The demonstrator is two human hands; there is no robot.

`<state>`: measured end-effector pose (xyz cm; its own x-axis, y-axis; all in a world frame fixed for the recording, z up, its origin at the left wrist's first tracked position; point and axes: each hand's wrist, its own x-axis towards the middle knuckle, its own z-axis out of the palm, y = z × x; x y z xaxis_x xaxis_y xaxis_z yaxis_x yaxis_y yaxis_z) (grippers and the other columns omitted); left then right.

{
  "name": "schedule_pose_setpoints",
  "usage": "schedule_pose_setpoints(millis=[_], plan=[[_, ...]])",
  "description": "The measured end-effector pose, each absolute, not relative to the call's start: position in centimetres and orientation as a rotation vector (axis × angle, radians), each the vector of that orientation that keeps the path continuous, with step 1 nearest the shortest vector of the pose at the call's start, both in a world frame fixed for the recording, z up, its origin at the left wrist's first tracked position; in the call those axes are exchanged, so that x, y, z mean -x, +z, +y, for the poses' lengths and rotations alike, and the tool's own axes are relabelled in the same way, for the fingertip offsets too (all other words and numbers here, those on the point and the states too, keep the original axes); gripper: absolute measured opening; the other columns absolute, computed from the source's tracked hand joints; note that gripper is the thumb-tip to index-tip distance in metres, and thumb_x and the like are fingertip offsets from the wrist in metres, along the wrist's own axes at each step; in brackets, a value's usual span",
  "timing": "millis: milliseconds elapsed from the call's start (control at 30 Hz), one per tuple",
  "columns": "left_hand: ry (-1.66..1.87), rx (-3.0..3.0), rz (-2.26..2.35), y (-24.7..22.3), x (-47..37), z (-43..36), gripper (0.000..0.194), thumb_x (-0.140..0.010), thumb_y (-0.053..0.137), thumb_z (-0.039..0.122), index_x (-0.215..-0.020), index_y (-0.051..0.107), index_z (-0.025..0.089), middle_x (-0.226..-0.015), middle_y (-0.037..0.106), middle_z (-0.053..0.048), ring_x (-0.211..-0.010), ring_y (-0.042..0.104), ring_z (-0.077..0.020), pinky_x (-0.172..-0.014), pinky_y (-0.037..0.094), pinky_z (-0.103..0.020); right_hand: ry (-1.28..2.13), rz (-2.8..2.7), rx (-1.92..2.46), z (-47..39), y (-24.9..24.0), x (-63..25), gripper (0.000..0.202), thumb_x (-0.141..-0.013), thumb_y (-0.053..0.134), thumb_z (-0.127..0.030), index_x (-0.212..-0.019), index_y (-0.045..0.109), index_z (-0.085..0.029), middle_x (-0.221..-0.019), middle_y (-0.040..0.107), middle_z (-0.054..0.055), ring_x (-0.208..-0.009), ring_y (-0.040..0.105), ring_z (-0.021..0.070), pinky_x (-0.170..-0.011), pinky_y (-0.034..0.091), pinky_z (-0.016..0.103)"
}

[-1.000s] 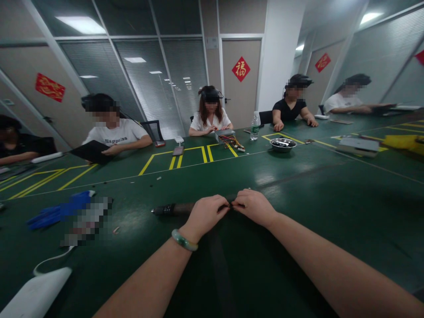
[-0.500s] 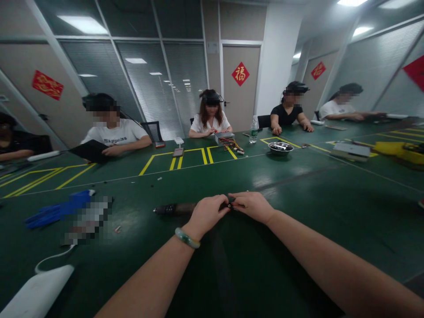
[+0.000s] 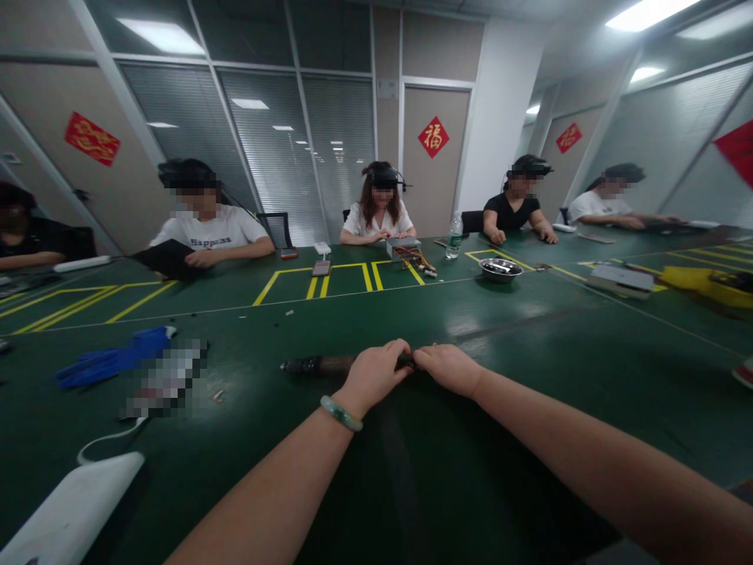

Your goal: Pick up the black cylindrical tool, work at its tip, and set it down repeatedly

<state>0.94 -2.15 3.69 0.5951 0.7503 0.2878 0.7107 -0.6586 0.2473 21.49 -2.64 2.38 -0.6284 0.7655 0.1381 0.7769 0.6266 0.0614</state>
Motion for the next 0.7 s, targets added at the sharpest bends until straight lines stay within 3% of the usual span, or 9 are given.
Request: schedule_pose_setpoints(millis=[333,533,700], plan=[[0.617,-2.76,1.212,3.1,-0.9,-1.8,0.03,-0.085,0.064,0.033,-0.11,0.051,0.025,-0.105,0.063,-0.001,-0.091,0.063,-0.021,-0.079,0.048,-0.033,-0.14,-2.639,1.428,-3.1,2.4,-19.9,0.021,-0.09,0.048,-0.011,-0.109,0.055,-0.015,-0.102,0.062,0.008,-0.096,0.059,0.0183,-0.088,0.041,0.029],[0.759,-2.805,1.071,4.0,-0.4,-2.4,0.028,-0.085,0.063,0.037,-0.107,0.054,0.022,-0.108,0.064,-0.003,-0.105,0.059,-0.0208,-0.102,0.04,-0.04,-0.164,-2.52,1.652,-2.2,2.4,-20.9,0.016,-0.089,0.05,-0.013,-0.104,0.053,-0.018,-0.103,0.062,0.007,-0.098,0.058,0.0192,-0.085,0.04,0.027],[0.806,-2.815,1.012,4.5,0.0,-2.7,0.029,-0.091,0.056,0.034,-0.117,0.054,0.023,-0.124,0.061,-0.004,-0.121,0.053,-0.02,-0.111,0.032,-0.044,-0.229,-2.291,1.987,-2.0,3.4,-29.1,0.01,-0.091,0.046,-0.015,-0.097,0.054,-0.017,-0.098,0.064,0.012,-0.091,0.062,0.0228,-0.074,0.041,0.03]])
